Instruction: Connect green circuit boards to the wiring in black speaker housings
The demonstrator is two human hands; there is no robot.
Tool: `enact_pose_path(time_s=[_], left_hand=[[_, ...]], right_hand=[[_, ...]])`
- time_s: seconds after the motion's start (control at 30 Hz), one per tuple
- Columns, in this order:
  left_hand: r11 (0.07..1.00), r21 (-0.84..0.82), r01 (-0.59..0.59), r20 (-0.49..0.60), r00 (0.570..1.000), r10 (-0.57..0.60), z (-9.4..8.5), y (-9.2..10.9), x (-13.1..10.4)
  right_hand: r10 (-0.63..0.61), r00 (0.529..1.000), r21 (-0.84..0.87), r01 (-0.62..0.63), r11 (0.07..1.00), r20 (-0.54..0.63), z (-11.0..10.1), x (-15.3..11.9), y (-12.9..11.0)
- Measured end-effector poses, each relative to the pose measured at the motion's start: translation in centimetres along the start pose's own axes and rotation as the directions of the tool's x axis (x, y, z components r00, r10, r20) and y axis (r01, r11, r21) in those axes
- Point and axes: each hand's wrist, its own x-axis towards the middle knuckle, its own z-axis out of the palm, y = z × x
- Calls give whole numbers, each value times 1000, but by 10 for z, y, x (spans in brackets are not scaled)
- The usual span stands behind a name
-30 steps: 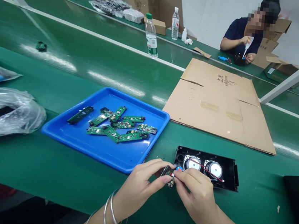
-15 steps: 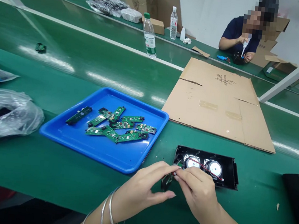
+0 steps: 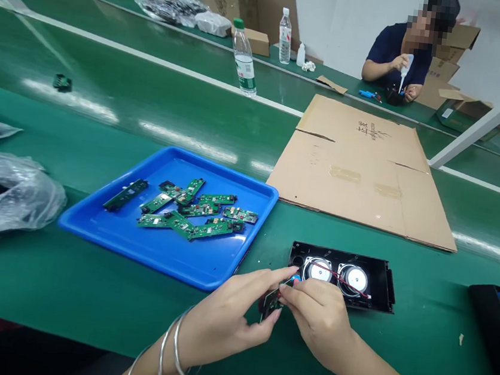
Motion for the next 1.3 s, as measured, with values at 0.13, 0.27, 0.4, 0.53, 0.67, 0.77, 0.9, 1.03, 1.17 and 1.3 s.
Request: enact_pose_path(time_s=[0.13,0.27,0.4,0.53,0.67,0.77,0.9,1.03,1.17,1.3], left_hand=[[984,-177,5,-65,998,-17,6,-3,1],[981,-175,82,-87,991,-99,12,-6,1],[970,-102,219,-94,969,-229,5,-4,-4],[887,-198,418,45,907,-418,-6,1,-9],[775,-346,528,341,841,-421,2,7,-8],[687,-416,596,455,790,-410,20,10,-4],[608,-492,623,448,780,-437,45,17,1],[696,-409,591,310,807,-503,52,21,5],[811,-242,532,228,844,-486,45,22,9],[875,-116,469,181,877,-446,41,19,10]], right_hand=[[108,988,156,-90,984,-112,4,2,-3],[132,991,90,-131,987,-7,-7,5,-4],[203,945,-205,-152,967,257,-49,-7,14],[432,779,-531,-153,834,455,-88,-36,43],[528,751,-593,-230,771,395,-92,-56,53],[548,778,-572,-309,760,308,-82,-60,43],[603,770,-583,-398,708,206,-67,-64,26],[592,777,-605,-370,705,215,-65,-68,19],[578,761,-623,-307,720,294,-70,-73,22],[537,798,-600,-295,744,273,-72,-72,23]])
